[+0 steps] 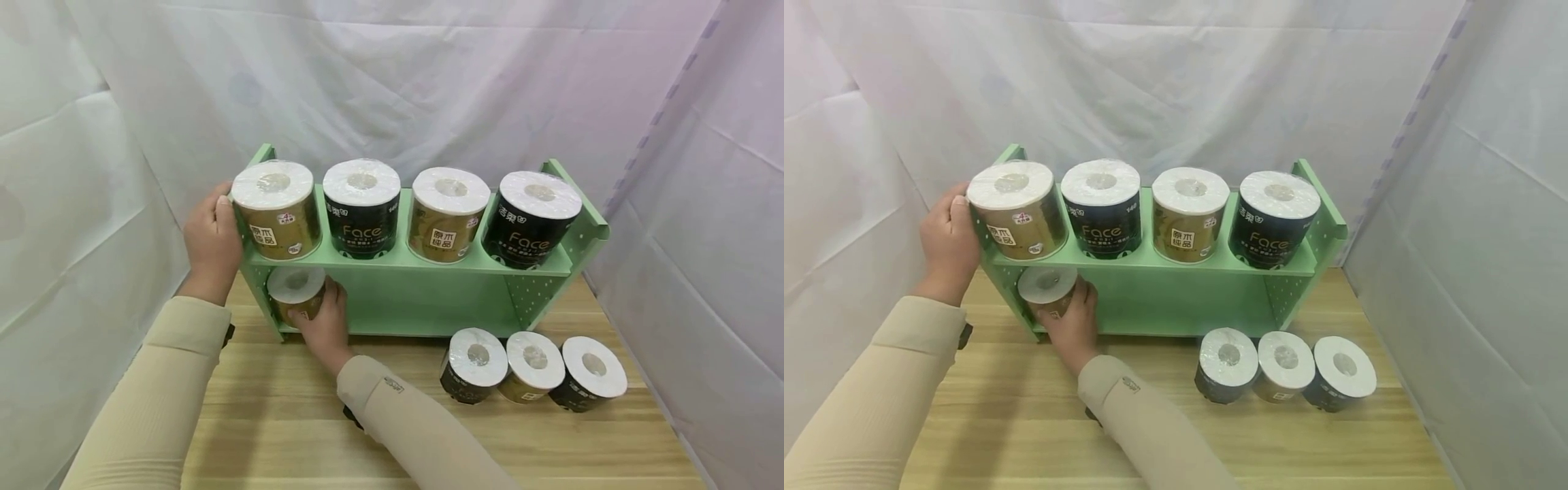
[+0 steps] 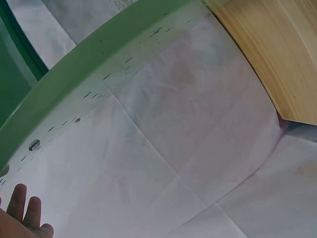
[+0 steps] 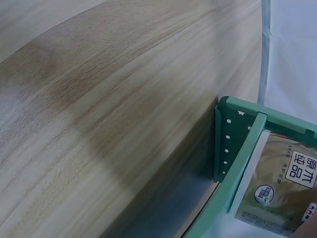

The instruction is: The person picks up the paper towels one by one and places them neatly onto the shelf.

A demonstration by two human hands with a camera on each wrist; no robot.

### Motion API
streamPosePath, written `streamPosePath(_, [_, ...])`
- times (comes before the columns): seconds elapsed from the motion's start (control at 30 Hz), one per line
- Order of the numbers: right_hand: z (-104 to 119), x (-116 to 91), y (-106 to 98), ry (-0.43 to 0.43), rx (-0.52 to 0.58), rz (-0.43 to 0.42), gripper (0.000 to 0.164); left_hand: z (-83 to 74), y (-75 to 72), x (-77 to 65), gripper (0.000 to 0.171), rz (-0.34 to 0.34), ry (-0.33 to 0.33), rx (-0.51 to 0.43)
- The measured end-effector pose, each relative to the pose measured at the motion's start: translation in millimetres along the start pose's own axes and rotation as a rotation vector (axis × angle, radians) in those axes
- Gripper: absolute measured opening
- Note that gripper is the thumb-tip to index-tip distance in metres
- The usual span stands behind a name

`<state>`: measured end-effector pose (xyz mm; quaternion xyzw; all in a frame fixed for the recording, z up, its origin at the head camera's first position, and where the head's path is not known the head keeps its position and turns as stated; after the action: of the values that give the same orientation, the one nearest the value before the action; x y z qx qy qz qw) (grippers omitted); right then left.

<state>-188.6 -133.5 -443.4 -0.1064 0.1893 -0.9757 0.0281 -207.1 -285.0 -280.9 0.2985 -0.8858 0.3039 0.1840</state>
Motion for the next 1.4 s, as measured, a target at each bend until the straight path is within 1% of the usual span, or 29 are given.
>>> streamPosePath(0.2, [0.8,-4.1,-9.6,0.005,-0.035,0.03,0.088,1.5,-1.2,0.2,0.046,-0.006,-0.001,-0.005])
streamPosePath(0.3, [1.6,-6.1,-15.2,-0.01,-0.038,0.037,0.088,2.1,-1.5,0.5,0.046,-0.011,0.007,-0.003])
streamPosePath(0.5, [5.4,-9.1,-33.4,-0.059,-0.041,0.031,0.089,1.9,-0.3,0.7,0.046,-0.005,0.017,-0.001])
streamPosePath(0.67, [7.0,-13.9,-49.5,-0.072,-0.033,0.025,0.088,1.6,0.7,0.9,0.046,0.0,0.011,-0.009])
streamPosePath(0.83, [6.9,-19.8,-61.7,-0.09,-0.03,0.016,0.087,1.6,0.4,1.1,0.046,-0.009,0.021,-0.006])
streamPosePath(0.97, [5.8,-24.5,-70.6,-0.083,-0.033,0.019,0.088,1.6,0.2,0.4,0.046,-0.014,0.027,-0.009])
streamPosePath(1.23, [-3.6,-34.8,-96.9,-0.081,-0.065,-0.004,0.089,1.4,0.1,-0.2,0.046,-0.007,0.016,-0.005])
streamPosePath(1.4, [-12.7,-39.5,-116.7,-0.081,-0.113,-0.057,0.089,1.3,-0.1,0.4,0.047,-0.005,0.016,-0.011])
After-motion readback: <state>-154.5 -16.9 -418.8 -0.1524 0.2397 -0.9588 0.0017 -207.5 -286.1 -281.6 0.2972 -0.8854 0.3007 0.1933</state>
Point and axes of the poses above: each hand's wrist, its own x-axis towards the middle knuckle, its own y-axis out of the palm, z = x × y, the point moved 2 cm from there along x, towards the middle knuckle, and after that the axes turned 1 degree about -y, right-handed, at the moved point
